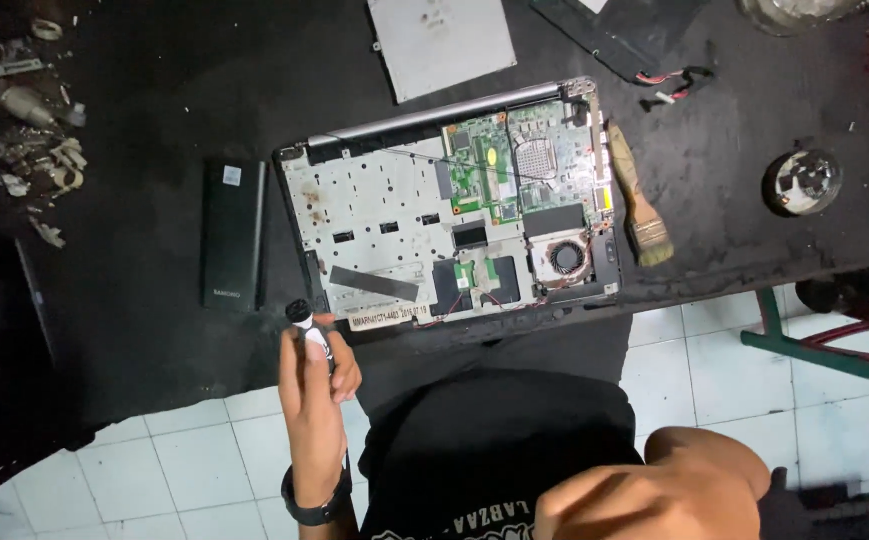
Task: The person uses a screwdriver to remove screws from the back cover of a laptop. They then lift off the cover to reveal the internal components and remove the battery. Finally, they use a brush to clean the battery.
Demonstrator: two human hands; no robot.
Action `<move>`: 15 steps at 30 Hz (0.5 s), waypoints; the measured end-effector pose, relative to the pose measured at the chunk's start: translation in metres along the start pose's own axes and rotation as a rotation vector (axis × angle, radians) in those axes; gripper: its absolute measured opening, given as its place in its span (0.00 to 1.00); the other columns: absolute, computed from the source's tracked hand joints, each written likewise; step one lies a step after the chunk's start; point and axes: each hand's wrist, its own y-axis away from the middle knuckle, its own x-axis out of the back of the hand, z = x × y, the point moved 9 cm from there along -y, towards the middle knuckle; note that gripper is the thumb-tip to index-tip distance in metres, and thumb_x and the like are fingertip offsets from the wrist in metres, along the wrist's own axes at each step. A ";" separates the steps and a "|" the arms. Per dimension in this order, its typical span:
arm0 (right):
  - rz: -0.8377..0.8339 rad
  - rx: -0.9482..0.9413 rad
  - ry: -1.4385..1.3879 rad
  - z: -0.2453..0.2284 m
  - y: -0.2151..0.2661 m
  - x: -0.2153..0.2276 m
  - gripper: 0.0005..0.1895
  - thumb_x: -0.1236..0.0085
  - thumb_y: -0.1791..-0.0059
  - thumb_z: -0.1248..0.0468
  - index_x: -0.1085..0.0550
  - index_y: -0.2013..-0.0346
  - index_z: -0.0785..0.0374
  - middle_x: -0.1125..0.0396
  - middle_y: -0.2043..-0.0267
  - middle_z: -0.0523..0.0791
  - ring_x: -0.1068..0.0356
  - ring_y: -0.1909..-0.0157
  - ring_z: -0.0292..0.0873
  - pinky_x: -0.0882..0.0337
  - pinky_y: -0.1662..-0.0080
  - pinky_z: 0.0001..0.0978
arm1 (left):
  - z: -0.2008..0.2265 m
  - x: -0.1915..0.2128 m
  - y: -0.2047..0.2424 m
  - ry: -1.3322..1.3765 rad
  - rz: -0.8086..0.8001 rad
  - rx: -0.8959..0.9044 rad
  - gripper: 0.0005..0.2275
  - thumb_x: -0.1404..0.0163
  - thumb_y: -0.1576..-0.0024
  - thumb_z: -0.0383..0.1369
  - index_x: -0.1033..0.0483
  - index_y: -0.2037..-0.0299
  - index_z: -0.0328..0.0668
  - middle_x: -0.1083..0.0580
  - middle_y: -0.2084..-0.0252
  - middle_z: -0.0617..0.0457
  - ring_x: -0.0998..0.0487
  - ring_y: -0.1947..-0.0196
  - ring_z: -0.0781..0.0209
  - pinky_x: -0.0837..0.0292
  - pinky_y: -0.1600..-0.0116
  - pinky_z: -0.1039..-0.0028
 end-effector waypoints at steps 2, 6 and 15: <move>0.010 -0.016 0.034 0.005 -0.003 0.006 0.22 0.62 0.36 0.54 0.28 0.61 0.66 0.40 0.69 0.51 0.41 0.68 0.51 0.30 0.56 0.45 | -0.006 0.004 0.000 -0.010 0.009 0.009 0.10 0.66 0.30 0.36 0.36 0.50 0.39 0.44 0.77 0.57 0.48 0.79 0.69 0.49 0.71 0.75; 0.060 -0.061 0.154 0.014 -0.006 0.018 0.16 0.60 0.39 0.55 0.28 0.58 0.62 0.36 0.63 0.49 0.37 0.62 0.51 0.30 0.53 0.45 | -0.001 -0.002 0.002 -0.084 -0.035 -0.052 0.04 0.64 0.31 0.31 0.39 0.55 0.40 0.40 0.74 0.56 0.44 0.78 0.67 0.42 0.67 0.74; 0.295 -0.254 0.225 0.085 0.007 0.036 0.28 0.47 0.43 0.55 0.40 0.31 0.60 0.39 0.56 0.45 0.35 0.56 0.40 0.32 0.46 0.36 | -0.068 -0.061 0.038 -0.233 -0.616 0.286 0.19 0.56 0.36 0.45 0.34 0.41 0.43 0.34 0.64 0.60 0.34 0.63 0.70 0.37 0.54 0.80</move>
